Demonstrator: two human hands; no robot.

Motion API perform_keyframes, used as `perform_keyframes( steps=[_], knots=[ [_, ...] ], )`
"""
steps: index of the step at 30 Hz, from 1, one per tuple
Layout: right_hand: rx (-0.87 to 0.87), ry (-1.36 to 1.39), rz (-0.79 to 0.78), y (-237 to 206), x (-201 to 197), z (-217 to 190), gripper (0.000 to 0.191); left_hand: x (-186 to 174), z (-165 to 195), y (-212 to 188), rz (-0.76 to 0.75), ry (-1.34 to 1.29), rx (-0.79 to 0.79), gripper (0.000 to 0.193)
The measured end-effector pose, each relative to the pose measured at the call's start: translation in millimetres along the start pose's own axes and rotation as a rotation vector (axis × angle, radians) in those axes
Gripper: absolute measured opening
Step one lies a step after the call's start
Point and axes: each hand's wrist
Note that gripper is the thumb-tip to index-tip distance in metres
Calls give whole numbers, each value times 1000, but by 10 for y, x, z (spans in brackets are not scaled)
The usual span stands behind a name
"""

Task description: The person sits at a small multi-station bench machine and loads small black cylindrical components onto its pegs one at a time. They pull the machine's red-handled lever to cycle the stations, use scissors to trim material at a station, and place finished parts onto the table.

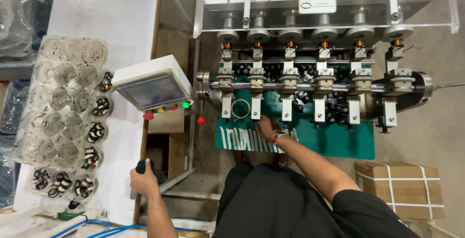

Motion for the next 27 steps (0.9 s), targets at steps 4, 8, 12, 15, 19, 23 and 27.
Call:
perform_keyframes(
  steps=[4,8,12,15,19,23,27],
  knots=[
    [121,555,60,429,-8,-355,28,-205,-280,577,138,191,-92,44],
    [100,79,84,710,28,-477,28,-181,-446,951,-31,226,-63,60],
    [101,-38,116,756,90,-516,28,33,-351,1047,32,442,154,62],
    [174,270,166,666,141,-540,25,270,-120,884,78,379,338,57],
    [87,9,277,363,243,-544,20,604,369,576,-5,113,645,44],
    [-4,283,407,-192,314,-508,15,1081,1013,-62,-995,-165,479,40],
    [39,401,517,-759,475,-315,15,1516,1539,-989,-1485,-368,501,64]
  ],
)
Point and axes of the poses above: each hand's wrist, its own y-axis towards the middle knuckle, its own x-axis out of the palm, z = x × y, and after that the axes turned 6 degrees about -z, right-handed
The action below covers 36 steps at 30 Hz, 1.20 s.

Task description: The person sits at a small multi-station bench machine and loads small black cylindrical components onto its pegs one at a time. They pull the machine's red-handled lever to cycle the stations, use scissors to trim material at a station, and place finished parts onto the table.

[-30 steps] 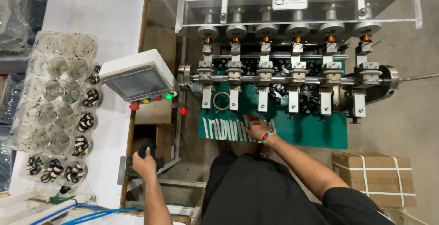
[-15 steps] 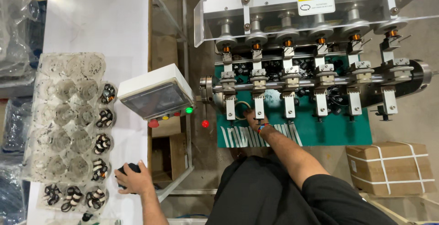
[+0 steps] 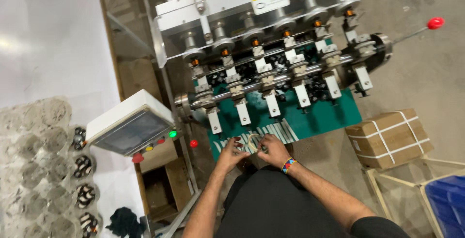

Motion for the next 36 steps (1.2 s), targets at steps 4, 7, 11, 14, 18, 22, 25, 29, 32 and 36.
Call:
perform_keyframes(
  steps=[4,7,11,14,18,22,25,29,32,36],
  knots=[
    [160,132,42,-522,-278,334,16,724,331,380,-174,94,64,37],
    [225,154,109,-806,-587,615,15,1196,589,600,-253,225,78,29],
    [359,214,131,-1133,-1052,996,19,1825,901,870,-355,301,137,32],
    [377,215,96,-1391,-1367,1302,22,2297,1034,1077,-395,355,99,28],
    [379,295,56,-1628,-1686,1651,31,2891,1166,1302,-220,557,244,18],
    [552,643,2,-1691,-1883,1957,41,3253,1296,1604,-115,680,191,17],
    [688,655,12,-1719,-1933,2154,44,3415,1328,1812,-68,804,177,17],
    [800,750,67,-1724,-1943,2300,48,3607,1311,2004,-33,823,185,21],
    [855,711,71,-1644,-1924,2345,48,3673,1317,2113,-58,894,115,22],
    [833,598,103,-1523,-1944,2393,47,3705,1331,2215,0,938,209,15]
  ],
)
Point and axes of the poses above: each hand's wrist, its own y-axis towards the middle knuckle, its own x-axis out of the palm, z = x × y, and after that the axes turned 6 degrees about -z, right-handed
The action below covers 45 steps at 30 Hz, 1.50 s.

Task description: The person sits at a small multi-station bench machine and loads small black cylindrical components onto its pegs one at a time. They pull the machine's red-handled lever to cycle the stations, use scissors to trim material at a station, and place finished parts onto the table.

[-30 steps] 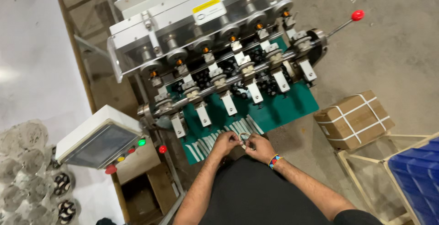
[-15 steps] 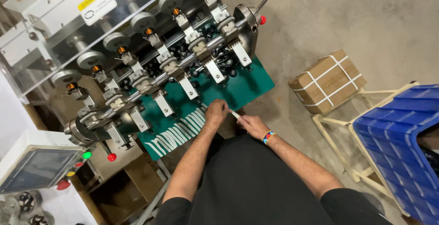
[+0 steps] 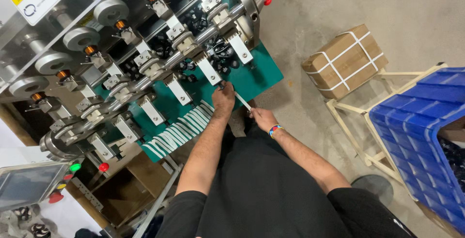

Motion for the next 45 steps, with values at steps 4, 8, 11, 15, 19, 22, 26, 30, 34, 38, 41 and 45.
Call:
perform_keyframes(
  steps=[4,8,11,15,19,22,26,30,34,38,41,45],
  knots=[
    [14,-75,1,123,4,-9,44,40,-11,77,-70,-345,-263,18],
    [134,-266,-16,346,60,-11,47,55,-43,83,-47,-206,-168,16],
    [256,-535,-154,491,118,-74,42,-10,-85,39,-93,-161,-168,9],
    [-4,-721,-153,285,102,-35,35,-161,-182,-98,84,-302,-40,57],
    [-248,-251,-189,-82,45,7,40,-148,-376,-387,-383,-551,-377,68],
    [-334,-258,-254,-154,79,2,39,2,-378,-488,-691,-715,-315,53],
    [-337,-144,-140,-116,151,58,37,45,-273,-361,-513,-227,-37,35],
    [-22,191,-200,-62,167,138,41,-37,-180,-215,-100,-7,104,30],
    [93,233,-134,65,163,106,45,-107,-137,-52,-117,28,-33,23],
    [71,29,-33,250,169,-18,49,-95,-107,43,-173,-36,-192,16],
    [508,-109,-274,426,188,-154,47,-115,-154,-11,-57,-83,-72,33],
    [64,-349,-132,340,240,-135,44,-188,-275,-203,-70,-149,-147,67]
  ],
)
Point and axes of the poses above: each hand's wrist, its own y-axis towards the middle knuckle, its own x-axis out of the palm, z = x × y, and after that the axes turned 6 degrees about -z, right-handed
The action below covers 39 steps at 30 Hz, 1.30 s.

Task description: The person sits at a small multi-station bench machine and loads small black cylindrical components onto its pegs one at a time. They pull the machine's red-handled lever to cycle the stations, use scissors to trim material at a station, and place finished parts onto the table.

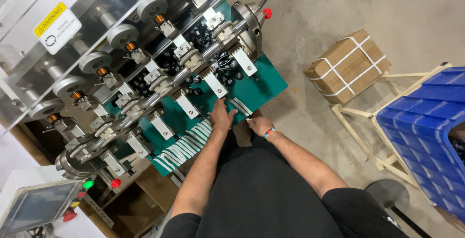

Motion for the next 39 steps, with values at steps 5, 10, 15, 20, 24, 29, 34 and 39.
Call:
perform_keyframes(
  steps=[5,10,15,20,24,29,34,39],
  knots=[
    [-363,56,24,-343,131,92,36,81,-141,-221,-725,-535,-341,59],
    [-230,261,-23,-363,169,111,35,166,-109,-147,-340,-6,86,28],
    [-94,523,-60,-309,98,139,45,70,-16,90,-96,219,184,19],
    [36,563,40,-140,91,47,45,25,-21,197,-113,311,197,8],
    [311,238,-202,106,87,-99,41,-7,-32,126,-16,282,165,28],
    [-285,-84,151,-3,153,-61,27,-85,-178,-161,276,-9,278,44],
    [-416,-21,-13,-246,205,72,29,119,-339,-327,-511,-354,-102,38],
    [-283,221,-39,-308,189,40,34,95,-260,-183,-289,-60,12,27]
  ],
)
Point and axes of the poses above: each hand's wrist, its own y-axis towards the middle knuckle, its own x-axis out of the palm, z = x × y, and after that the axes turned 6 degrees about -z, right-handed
